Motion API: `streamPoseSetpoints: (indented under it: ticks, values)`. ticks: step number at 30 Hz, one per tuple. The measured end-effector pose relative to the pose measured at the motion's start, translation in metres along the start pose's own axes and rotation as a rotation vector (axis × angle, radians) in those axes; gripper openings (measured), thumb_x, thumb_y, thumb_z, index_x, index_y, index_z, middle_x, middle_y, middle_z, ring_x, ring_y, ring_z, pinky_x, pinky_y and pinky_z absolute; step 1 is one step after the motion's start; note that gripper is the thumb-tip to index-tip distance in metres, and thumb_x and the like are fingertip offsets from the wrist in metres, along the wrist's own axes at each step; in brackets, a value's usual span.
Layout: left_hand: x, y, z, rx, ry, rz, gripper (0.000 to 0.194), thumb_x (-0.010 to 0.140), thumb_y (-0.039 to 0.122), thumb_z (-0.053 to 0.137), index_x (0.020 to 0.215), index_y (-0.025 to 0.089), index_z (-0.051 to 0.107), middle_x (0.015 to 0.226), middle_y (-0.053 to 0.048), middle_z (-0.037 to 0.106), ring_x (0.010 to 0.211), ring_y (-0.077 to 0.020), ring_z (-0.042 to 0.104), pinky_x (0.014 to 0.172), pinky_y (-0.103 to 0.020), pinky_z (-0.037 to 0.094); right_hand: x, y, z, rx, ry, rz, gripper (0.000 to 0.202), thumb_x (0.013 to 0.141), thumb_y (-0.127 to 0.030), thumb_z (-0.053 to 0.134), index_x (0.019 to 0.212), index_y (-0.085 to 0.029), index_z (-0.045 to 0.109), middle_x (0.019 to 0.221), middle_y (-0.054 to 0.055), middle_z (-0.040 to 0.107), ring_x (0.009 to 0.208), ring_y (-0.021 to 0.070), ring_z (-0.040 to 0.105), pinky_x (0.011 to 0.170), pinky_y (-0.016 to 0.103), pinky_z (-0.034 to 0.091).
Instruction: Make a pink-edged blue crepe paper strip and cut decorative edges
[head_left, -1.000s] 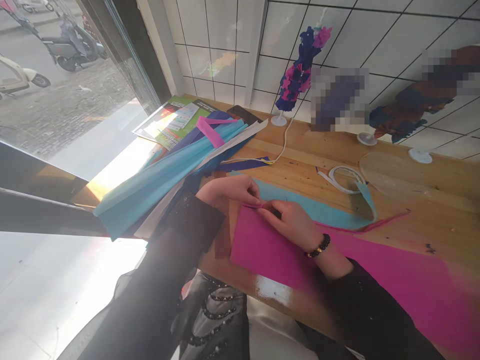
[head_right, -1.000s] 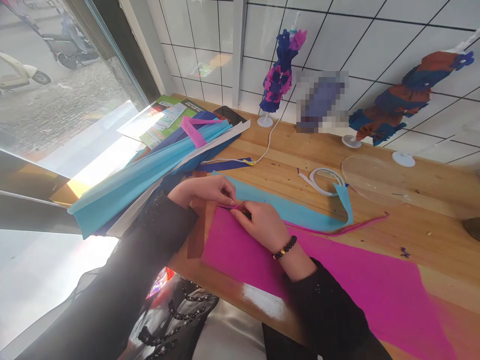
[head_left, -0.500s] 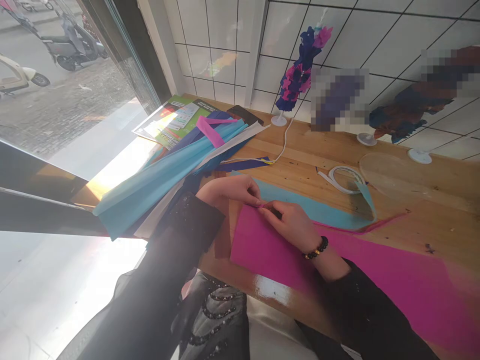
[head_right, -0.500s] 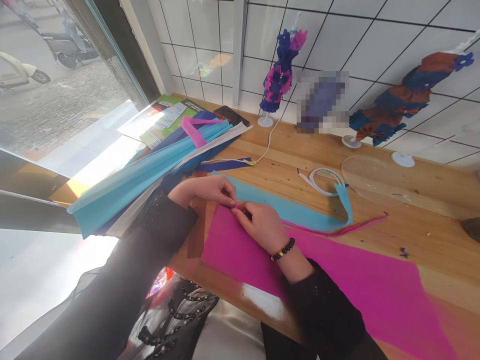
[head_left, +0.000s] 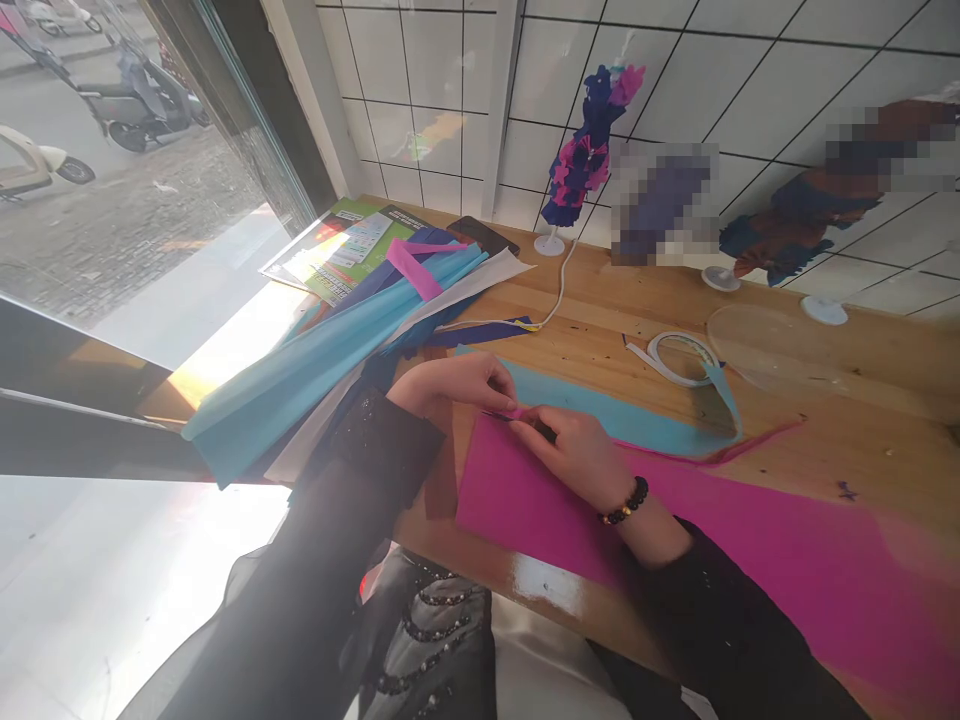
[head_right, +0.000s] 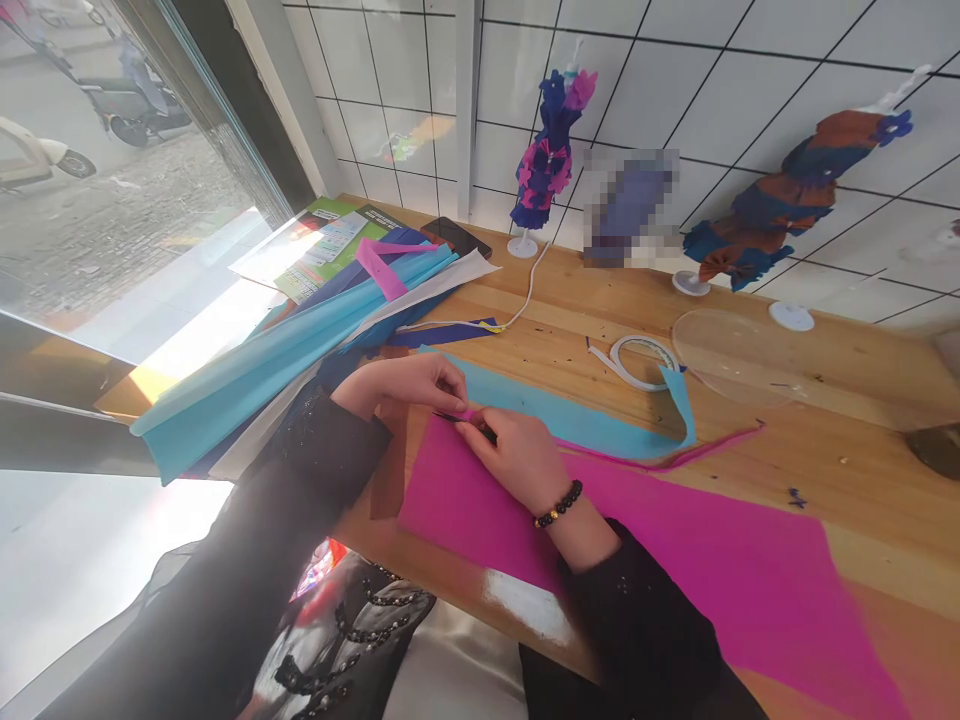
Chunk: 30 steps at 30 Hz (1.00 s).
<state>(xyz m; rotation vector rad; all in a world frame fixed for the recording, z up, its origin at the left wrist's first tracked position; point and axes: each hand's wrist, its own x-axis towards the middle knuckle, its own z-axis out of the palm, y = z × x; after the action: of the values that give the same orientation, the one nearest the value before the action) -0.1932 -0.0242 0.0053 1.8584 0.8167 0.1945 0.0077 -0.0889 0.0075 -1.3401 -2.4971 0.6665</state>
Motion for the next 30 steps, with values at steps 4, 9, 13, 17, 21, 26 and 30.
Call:
streamPoseSetpoints:
  ticks: [4,9,13,17,21,26,30]
  values:
    - [-0.002,0.002,-0.001,0.016,-0.003,-0.011,0.025,0.072,0.036,0.056,0.08,0.014,0.066,0.072,0.0,0.063,0.068,-0.0107,0.054,0.06,-0.02,0.038,-0.007,-0.007,-0.007,-0.019,0.016,-0.014,0.035,0.087,-0.044,0.038,0.095,-0.019,0.062,0.085,0.005,0.068,0.077,0.0179,0.06,0.066,0.027,0.04]
    - [-0.006,0.005,-0.002,0.008,0.028,-0.04,0.024,0.074,0.033,0.053,0.081,0.014,0.065,0.075,-0.001,0.063,0.071,-0.0122,0.055,0.063,-0.021,0.039,-0.038,-0.007,-0.024,-0.001,-0.028,-0.057,0.03,0.087,-0.042,0.041,0.093,-0.02,0.06,0.095,0.004,0.066,0.083,0.0169,0.06,0.071,0.028,0.043]
    - [-0.006,0.008,-0.002,0.02,0.016,-0.083,0.029,0.073,0.038,0.054,0.085,0.014,0.065,0.08,-0.003,0.064,0.075,-0.0146,0.056,0.066,-0.023,0.041,-0.081,0.019,-0.037,-0.029,0.004,0.057,0.03,0.085,-0.042,0.045,0.102,-0.019,0.057,0.103,0.006,0.065,0.091,0.018,0.06,0.076,0.03,0.046]
    - [-0.005,0.016,0.002,0.019,0.068,-0.109,0.03,0.073,0.042,0.055,0.085,0.016,0.063,0.08,-0.003,0.063,0.075,-0.0149,0.055,0.068,-0.024,0.042,-0.132,0.063,-0.054,-0.062,0.141,0.333,0.04,0.084,-0.046,0.044,0.112,-0.019,0.052,0.103,0.007,0.066,0.089,0.0194,0.062,0.072,0.03,0.049]
    - [-0.005,0.029,0.007,-0.038,0.071,-0.127,0.029,0.075,0.042,0.054,0.084,0.015,0.062,0.079,-0.004,0.062,0.073,-0.0146,0.054,0.067,-0.024,0.043,-0.181,0.109,-0.067,-0.185,0.291,0.61,0.041,0.083,-0.05,0.04,0.104,-0.019,0.057,0.096,0.007,0.067,0.079,0.0217,0.064,0.063,0.031,0.049]
    - [-0.013,0.052,0.014,0.019,0.089,-0.134,0.025,0.078,0.039,0.052,0.081,0.016,0.06,0.075,-0.002,0.059,0.07,-0.0128,0.052,0.066,-0.023,0.042,-0.223,0.152,-0.06,-0.341,0.349,0.831,0.045,0.084,-0.051,0.037,0.101,-0.015,0.058,0.096,0.01,0.066,0.081,0.0252,0.063,0.064,0.035,0.049]
    - [-0.026,0.077,0.029,0.158,0.161,-0.073,0.02,0.08,0.036,0.051,0.08,0.018,0.06,0.075,-0.001,0.058,0.067,-0.011,0.049,0.066,-0.023,0.041,-0.233,0.169,-0.055,-0.479,0.436,0.742,0.042,0.083,-0.048,0.041,0.095,-0.014,0.062,0.091,0.014,0.063,0.083,0.0258,0.06,0.071,0.038,0.048]
